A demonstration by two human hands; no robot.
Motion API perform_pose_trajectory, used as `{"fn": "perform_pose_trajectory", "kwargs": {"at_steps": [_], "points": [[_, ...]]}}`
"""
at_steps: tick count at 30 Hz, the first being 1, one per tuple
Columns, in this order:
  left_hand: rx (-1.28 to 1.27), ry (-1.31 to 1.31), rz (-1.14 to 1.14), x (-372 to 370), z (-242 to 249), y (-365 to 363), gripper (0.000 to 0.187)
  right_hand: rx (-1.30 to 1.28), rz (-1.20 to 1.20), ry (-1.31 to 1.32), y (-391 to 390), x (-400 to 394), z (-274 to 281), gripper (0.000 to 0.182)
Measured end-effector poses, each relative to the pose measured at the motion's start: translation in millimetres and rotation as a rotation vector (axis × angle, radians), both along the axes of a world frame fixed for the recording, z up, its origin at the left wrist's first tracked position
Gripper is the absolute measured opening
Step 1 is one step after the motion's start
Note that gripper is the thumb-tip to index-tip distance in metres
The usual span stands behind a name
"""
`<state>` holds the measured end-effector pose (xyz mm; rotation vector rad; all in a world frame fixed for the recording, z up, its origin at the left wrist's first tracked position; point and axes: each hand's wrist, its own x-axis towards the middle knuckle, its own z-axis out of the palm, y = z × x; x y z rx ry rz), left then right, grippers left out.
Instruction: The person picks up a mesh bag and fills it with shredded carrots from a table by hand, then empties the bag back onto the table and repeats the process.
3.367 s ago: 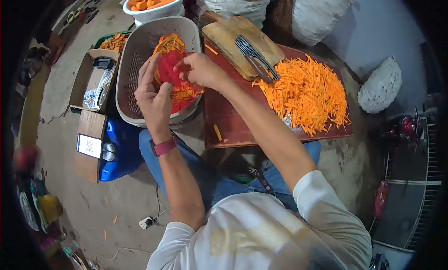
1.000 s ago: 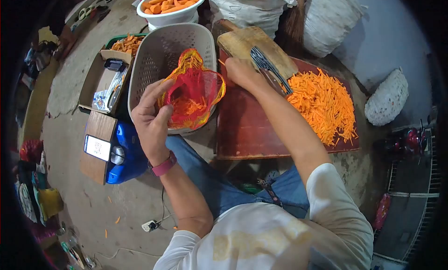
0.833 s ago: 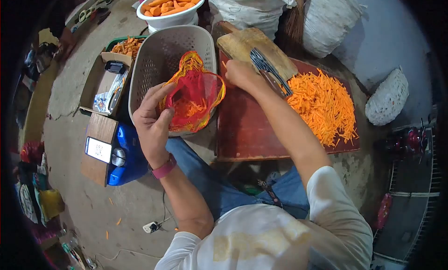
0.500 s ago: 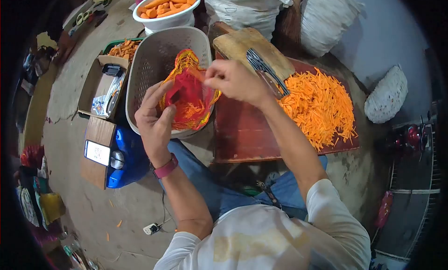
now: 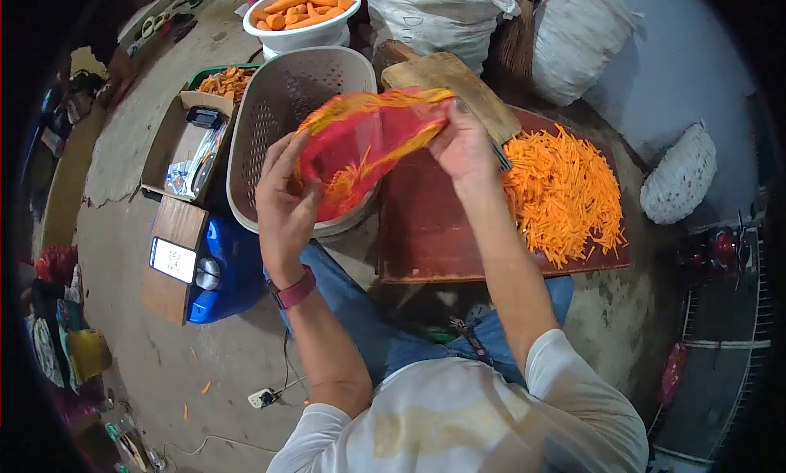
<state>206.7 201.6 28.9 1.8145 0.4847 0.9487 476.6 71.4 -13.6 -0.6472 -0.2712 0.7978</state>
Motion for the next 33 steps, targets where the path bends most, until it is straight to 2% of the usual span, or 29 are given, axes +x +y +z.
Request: {"fn": "perform_pose_trajectory", "kwargs": {"at_steps": [1,2,5,6,9,10,13,14,16,19,21,22,23,25,26,29,30,33], "points": [[-0.055,0.018,-0.019,2,4,-4,0.067,0.160,0.048,0.185,-10,8,9,0.010],[-0.122,0.024,-0.050,5,5,-8,0.070,0.142,-0.011,0.298,-13,10,19,0.013],[0.087,-0.018,0.000,23,-3,-14,0.073,0.216,0.078,0.335,-29,21,-20,0.014],[0.128,-0.044,0.023,31,-11,-14,0.074,0.175,0.137,0.256,-40,21,-38,0.013],[-0.449,-0.386,-0.107,47,-22,-21,0.076,-0.330,-0.066,0.276,-60,-14,-53,0.011],[-0.721,-0.430,-0.105,47,-18,-25,0.076,-0.329,-0.022,0.209,-68,-18,-56,0.012],[-1.052,-0.563,-0.270,44,-42,-7,0.072,-0.272,0.055,0.077,-90,-13,-64,0.018],[-1.058,-0.596,-0.359,41,-48,-4,0.069,-0.209,0.046,0.076,-93,-8,-66,0.021],[-1.027,-0.545,-0.370,31,-34,-3,0.065,0.004,0.024,0.184,-89,-26,-14,0.032],[-0.846,-0.330,-0.366,22,-37,6,0.053,0.069,0.031,0.324,-87,-12,-23,0.037],[-0.756,-0.240,-0.326,19,-36,2,0.047,0.180,0.090,0.288,-74,-12,-38,0.037],[-0.815,-0.339,-0.372,19,-53,12,0.050,0.244,0.165,0.259,-72,-10,-58,0.038],[-0.912,-0.497,-0.324,19,-61,11,0.051,0.310,0.237,0.228,-70,-9,-71,0.038],[-1.095,-0.826,-0.220,20,-73,12,0.052,-0.028,-0.107,0.302,-57,-43,-34,0.041],[-1.174,-0.841,-0.079,24,-76,16,0.049,0.039,-0.049,0.311,-60,-42,-37,0.043],[-1.075,-0.664,-0.077,29,-84,16,0.048,0.182,-0.068,0.435,-55,-42,-46,0.046],[-0.919,-0.557,-0.115,27,-79,19,0.054,0.074,-0.237,0.454,-37,-66,-1,0.045],[-0.118,-0.037,0.017,19,-38,3,0.062,0.164,0.002,0.280,-53,-33,-44,0.041]]}}
